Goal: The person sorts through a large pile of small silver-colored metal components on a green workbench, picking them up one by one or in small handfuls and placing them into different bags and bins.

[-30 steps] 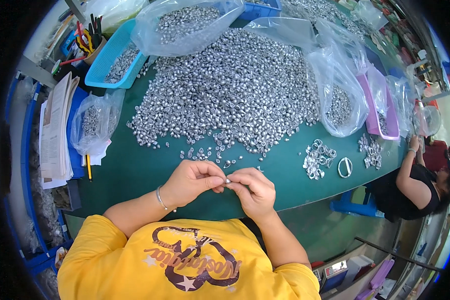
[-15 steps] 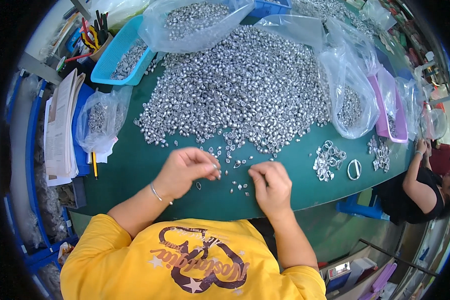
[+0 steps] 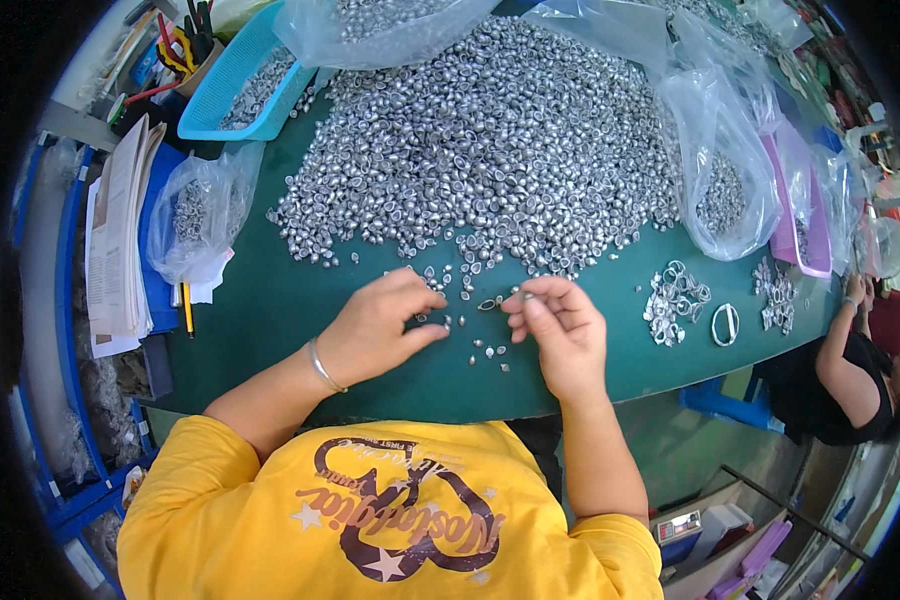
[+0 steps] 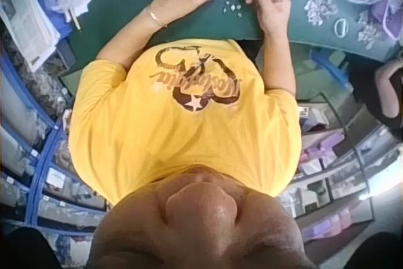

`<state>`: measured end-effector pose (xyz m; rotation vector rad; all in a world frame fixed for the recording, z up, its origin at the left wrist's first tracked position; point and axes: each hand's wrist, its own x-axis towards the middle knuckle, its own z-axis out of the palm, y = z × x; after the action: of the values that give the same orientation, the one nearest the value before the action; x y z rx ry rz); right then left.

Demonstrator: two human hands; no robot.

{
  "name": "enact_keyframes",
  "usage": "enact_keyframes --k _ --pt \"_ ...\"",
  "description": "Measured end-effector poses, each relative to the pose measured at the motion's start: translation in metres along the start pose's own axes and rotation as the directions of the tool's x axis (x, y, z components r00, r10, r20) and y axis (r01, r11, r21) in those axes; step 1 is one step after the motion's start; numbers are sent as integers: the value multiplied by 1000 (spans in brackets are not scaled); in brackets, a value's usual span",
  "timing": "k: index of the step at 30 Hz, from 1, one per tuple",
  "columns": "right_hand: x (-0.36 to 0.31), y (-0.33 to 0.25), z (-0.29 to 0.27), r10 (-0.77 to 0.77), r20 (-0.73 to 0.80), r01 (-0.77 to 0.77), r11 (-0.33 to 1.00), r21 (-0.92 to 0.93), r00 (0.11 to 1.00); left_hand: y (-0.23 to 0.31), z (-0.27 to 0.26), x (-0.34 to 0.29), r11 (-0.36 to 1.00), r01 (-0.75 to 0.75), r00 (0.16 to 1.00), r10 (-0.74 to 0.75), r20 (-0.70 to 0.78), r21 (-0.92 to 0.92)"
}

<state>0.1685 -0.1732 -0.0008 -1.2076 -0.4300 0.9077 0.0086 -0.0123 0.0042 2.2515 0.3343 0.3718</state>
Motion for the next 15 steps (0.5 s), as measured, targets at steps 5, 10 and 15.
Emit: enact_keyframes --k 5,10,15 --pt "-14 -6 -7 192 95 -180 976 -124 977 2 15 -4 975 -140 990 137 33 170" --pt "-19 1 -9 -2 -38 -14 920 -392 999 5 12 -4 991 -110 993 112 -27 73" --pt "-12 -31 -42 -133 -358 22 954 -298 924 7 -7 -6 940 293 956 -291 37 -176"
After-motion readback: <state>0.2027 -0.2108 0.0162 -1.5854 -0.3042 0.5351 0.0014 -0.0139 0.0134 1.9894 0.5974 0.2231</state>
